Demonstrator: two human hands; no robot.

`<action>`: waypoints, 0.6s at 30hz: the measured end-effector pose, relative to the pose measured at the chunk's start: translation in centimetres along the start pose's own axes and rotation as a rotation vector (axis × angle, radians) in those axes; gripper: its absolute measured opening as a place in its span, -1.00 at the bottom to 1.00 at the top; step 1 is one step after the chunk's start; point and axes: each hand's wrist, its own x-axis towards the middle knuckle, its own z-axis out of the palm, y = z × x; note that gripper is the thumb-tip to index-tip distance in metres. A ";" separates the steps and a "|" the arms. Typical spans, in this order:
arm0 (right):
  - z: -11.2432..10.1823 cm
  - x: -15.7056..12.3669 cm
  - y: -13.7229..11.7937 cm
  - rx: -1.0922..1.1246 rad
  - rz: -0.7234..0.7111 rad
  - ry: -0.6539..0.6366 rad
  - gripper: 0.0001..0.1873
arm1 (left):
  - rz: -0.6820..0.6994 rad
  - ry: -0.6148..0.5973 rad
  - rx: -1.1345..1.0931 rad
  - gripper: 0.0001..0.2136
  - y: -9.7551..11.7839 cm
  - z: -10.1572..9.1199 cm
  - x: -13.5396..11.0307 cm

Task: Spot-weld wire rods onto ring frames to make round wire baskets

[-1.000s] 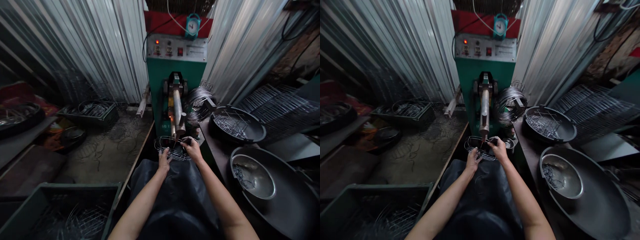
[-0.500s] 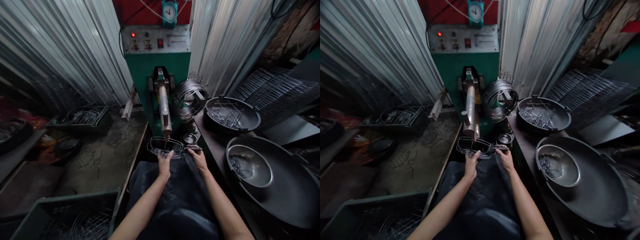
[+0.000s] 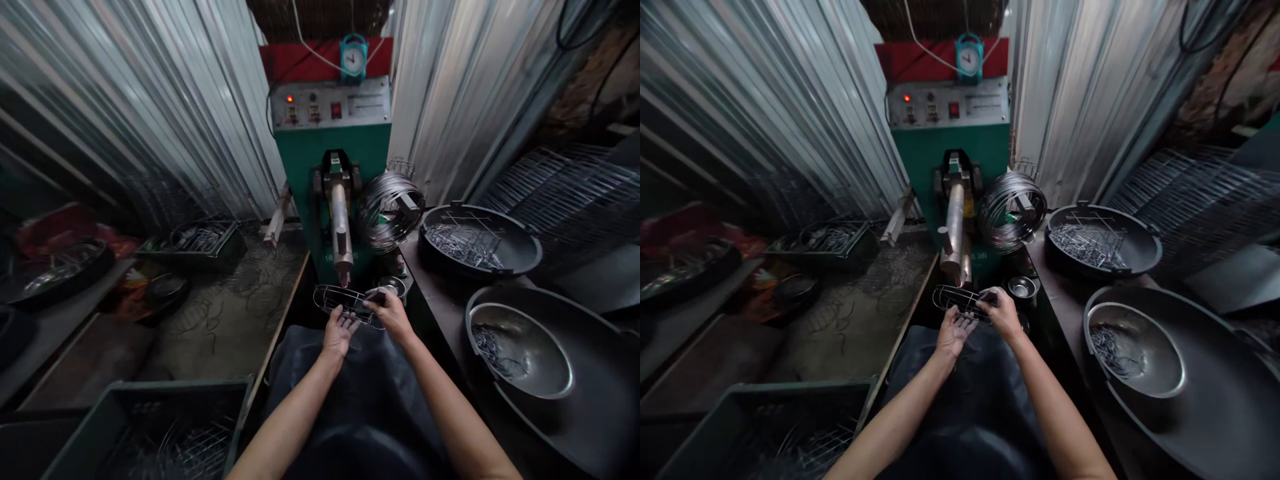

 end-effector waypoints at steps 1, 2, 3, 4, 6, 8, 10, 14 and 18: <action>0.4 0.5 -0.1 -0.011 -0.007 0.006 -0.81 | 0.006 0.011 -0.016 -0.84 0.3 0.0 0.2; 0.9 1.0 -0.2 -0.014 -0.013 0.011 -0.81 | 0.016 0.014 -0.027 -0.85 0.6 0.0 0.3; 1.3 1.3 -0.3 -0.011 -0.017 0.015 -0.81 | 0.026 0.017 -0.034 -0.85 0.9 0.0 0.4; 1.6 1.5 -0.4 -0.005 -0.019 0.020 -0.80 | 0.032 0.019 -0.040 -0.84 1.2 0.0 0.4; 2.1 1.5 -0.8 0.006 -0.023 0.018 -0.78 | 0.039 0.025 -0.045 -0.84 1.7 -0.1 0.3; 2.2 1.2 -1.3 0.002 -0.037 -0.003 -0.78 | 0.053 0.018 -0.055 -0.84 2.1 -0.2 0.0; 2.1 1.1 -1.7 -0.022 -0.050 -0.022 -0.77 | 0.070 0.012 -0.065 -0.85 2.4 -0.1 -0.2; 2.0 1.8 -1.8 -0.085 -0.078 0.022 -0.77 | 0.029 0.035 -0.049 -0.82 2.8 0.6 -0.1; 2.2 2.8 -1.4 -0.136 -0.094 0.035 -0.80 | -0.042 0.083 -0.015 -0.72 3.0 1.3 0.3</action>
